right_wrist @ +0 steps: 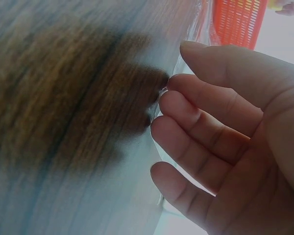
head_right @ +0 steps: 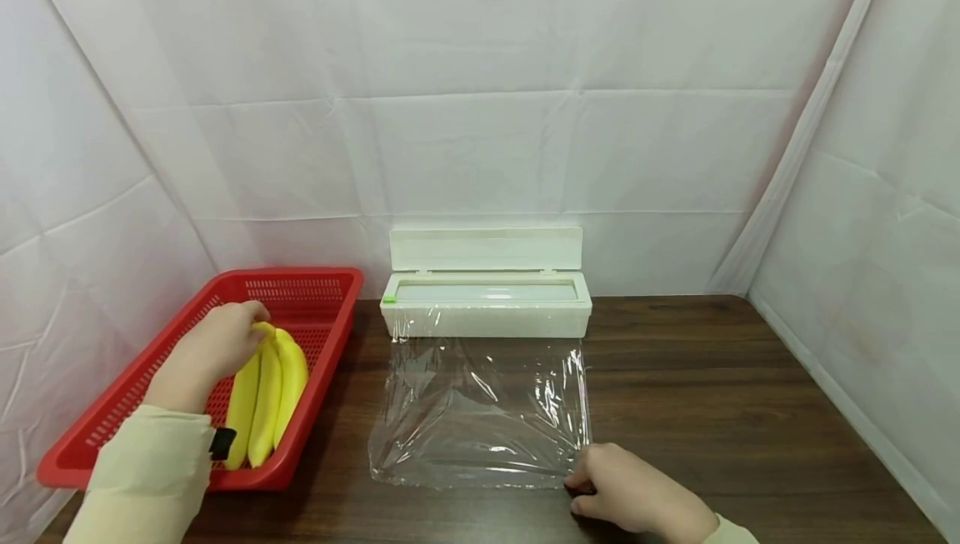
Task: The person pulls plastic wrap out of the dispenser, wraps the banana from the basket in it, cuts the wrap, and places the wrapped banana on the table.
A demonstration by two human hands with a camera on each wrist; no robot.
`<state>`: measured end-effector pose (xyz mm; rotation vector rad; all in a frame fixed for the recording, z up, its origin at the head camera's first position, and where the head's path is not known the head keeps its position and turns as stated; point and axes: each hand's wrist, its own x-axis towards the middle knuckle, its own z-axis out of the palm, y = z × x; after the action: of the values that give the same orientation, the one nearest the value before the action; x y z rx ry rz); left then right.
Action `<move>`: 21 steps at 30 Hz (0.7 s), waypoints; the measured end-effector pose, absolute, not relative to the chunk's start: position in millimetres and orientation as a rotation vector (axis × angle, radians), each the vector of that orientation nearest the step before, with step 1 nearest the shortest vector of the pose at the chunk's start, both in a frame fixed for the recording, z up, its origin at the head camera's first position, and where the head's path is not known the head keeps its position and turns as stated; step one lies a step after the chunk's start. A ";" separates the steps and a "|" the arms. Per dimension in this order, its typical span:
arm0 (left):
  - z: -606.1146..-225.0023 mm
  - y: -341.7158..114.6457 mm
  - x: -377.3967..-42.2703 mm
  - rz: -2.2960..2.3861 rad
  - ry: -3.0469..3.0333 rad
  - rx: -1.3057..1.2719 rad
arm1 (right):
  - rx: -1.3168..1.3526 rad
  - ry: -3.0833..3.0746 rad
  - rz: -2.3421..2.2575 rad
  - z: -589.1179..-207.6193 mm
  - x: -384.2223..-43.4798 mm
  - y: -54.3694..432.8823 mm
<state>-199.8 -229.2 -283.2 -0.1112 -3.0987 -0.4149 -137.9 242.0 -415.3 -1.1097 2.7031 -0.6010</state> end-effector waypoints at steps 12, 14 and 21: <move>-282.4 -231.7 -197.5 -0.409 -3.066 -0.149 | -1.112 2.700 -0.606 -415.0 -138.1 242.0; -282.1 -232.4 -197.3 -0.407 -3.058 -0.160 | -1.113 2.698 -0.609 -414.7 -138.1 241.8; -279.4 -233.4 -196.1 -0.410 -3.034 -0.174 | -1.116 2.695 -0.615 -413.9 -138.5 242.0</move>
<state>-196.1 -233.4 -279.4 -0.1744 -3.0335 -0.4105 -138.5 242.0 -413.9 -1.1158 2.6952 -0.6151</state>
